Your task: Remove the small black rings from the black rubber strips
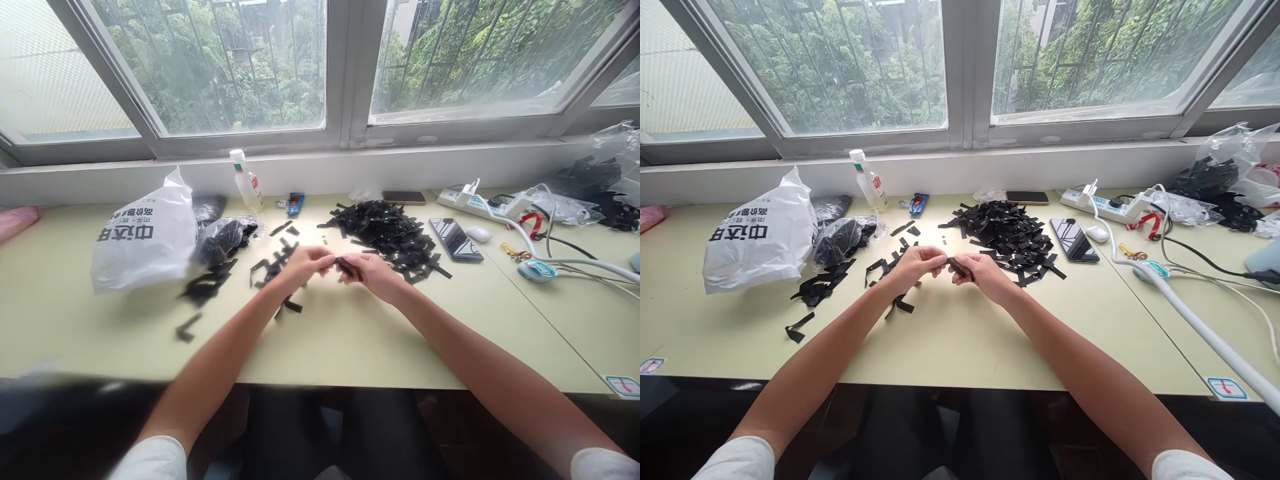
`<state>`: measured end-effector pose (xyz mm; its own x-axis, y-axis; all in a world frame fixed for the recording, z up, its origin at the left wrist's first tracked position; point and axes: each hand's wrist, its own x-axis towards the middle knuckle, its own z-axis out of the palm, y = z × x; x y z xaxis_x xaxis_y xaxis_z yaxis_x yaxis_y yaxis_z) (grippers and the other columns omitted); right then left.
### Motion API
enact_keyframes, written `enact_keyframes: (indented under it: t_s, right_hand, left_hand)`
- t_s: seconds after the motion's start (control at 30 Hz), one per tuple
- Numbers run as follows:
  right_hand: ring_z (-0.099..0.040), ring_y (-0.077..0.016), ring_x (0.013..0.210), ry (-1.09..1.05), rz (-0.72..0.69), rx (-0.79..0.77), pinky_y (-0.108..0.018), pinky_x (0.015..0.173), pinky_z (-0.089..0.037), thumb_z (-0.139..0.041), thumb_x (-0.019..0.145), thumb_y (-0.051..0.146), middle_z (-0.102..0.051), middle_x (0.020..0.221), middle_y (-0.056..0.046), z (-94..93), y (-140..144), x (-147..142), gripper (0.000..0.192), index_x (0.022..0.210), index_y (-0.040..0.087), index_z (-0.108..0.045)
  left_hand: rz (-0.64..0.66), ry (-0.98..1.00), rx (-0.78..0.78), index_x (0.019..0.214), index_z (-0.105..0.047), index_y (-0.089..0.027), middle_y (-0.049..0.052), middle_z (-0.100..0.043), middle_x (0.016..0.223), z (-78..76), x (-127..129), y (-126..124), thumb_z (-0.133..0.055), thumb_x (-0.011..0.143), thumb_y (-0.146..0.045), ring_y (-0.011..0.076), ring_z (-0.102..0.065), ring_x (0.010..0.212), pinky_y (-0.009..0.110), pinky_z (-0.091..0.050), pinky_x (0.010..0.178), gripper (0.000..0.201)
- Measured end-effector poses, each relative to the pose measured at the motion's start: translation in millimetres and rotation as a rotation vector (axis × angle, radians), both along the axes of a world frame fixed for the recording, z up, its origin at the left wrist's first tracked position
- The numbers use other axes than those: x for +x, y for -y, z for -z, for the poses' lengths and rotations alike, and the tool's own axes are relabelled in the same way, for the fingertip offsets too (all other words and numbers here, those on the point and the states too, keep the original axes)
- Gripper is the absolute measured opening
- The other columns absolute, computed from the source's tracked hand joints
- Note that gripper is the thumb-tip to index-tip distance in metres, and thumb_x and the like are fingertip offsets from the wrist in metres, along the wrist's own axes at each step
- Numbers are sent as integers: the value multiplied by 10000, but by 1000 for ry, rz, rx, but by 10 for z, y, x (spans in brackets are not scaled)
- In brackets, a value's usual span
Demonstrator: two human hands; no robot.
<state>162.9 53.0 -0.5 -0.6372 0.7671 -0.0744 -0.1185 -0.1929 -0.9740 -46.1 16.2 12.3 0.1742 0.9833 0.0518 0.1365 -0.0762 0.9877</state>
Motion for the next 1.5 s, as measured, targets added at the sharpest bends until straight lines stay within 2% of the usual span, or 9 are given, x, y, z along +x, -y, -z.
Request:
enact_keyframes:
  t_s: [0.13,0.37,0.63,0.77,0.87,1.03,1.23,1.37,1.5]
  right_hand:
    - [-582,-142,698,15,-39,-68,-312,677,-492,-666,868,512,-683,939,-105,1,-2,-6,395,943,130,-735]
    - [-450,-103,618,86,-71,58,-260,586,-349,-725,821,489,-578,701,-5,-22,27,19,347,889,148,-711]
    - [-327,-97,563,130,-93,76,-278,548,-263,-726,800,524,-443,622,33,-72,41,25,361,788,168,-666]
    - [-247,-81,537,140,-61,55,-282,523,-184,-729,783,455,-409,628,42,-76,43,24,309,730,177,-606]
    - [-218,-78,538,113,-96,25,-285,521,-136,-682,815,385,-420,664,27,-80,53,21,275,694,178,-548]
    - [-187,-77,520,77,-148,-36,-287,504,-106,-666,838,398,-410,669,25,-132,73,24,252,752,180,-573]
    - [-160,-66,508,87,-165,-54,-278,485,-87,-706,821,468,-401,653,42,-178,71,45,313,780,180,-590]
    - [-164,-62,508,92,-187,-73,-279,484,-92,-677,818,382,-422,664,31,-169,75,39,249,730,177,-569]
    - [-150,-76,518,85,-193,-104,-281,488,-101,-602,828,318,-368,622,36,-168,85,30,171,760,161,-613]
  left_hand:
    - [-10,-44,37,901,-740,-131,37,-653,697,-27,-22,1,-710,833,-441,112,-566,617,263,-479,630,319]
    - [46,-99,76,935,-764,-133,60,-686,734,-27,-24,17,-699,844,-451,137,-597,660,272,-495,646,337]
    - [104,-96,111,1040,-760,-130,83,-727,796,-26,-19,29,-716,844,-414,158,-652,698,294,-536,690,348]
    - [98,-98,99,1183,-691,-137,71,-720,756,-25,-24,32,-730,840,-417,162,-669,686,294,-535,674,445]
    - [156,-106,115,1170,-685,-139,72,-718,761,-37,-12,34,-729,839,-438,144,-650,650,273,-521,640,448]
    - [162,-106,128,1127,-699,-151,32,-672,681,-68,10,50,-733,829,-460,113,-587,580,239,-471,573,431]
    - [172,-32,76,1113,-698,-148,50,-685,721,-82,-7,57,-740,825,-456,134,-615,635,265,-495,610,424]
    - [198,12,40,1097,-714,-154,47,-682,730,-65,5,43,-750,822,-411,125,-601,635,266,-491,624,379]
    - [189,83,4,1030,-751,-145,60,-681,773,15,54,29,-731,833,-356,114,-575,644,264,-483,630,289]
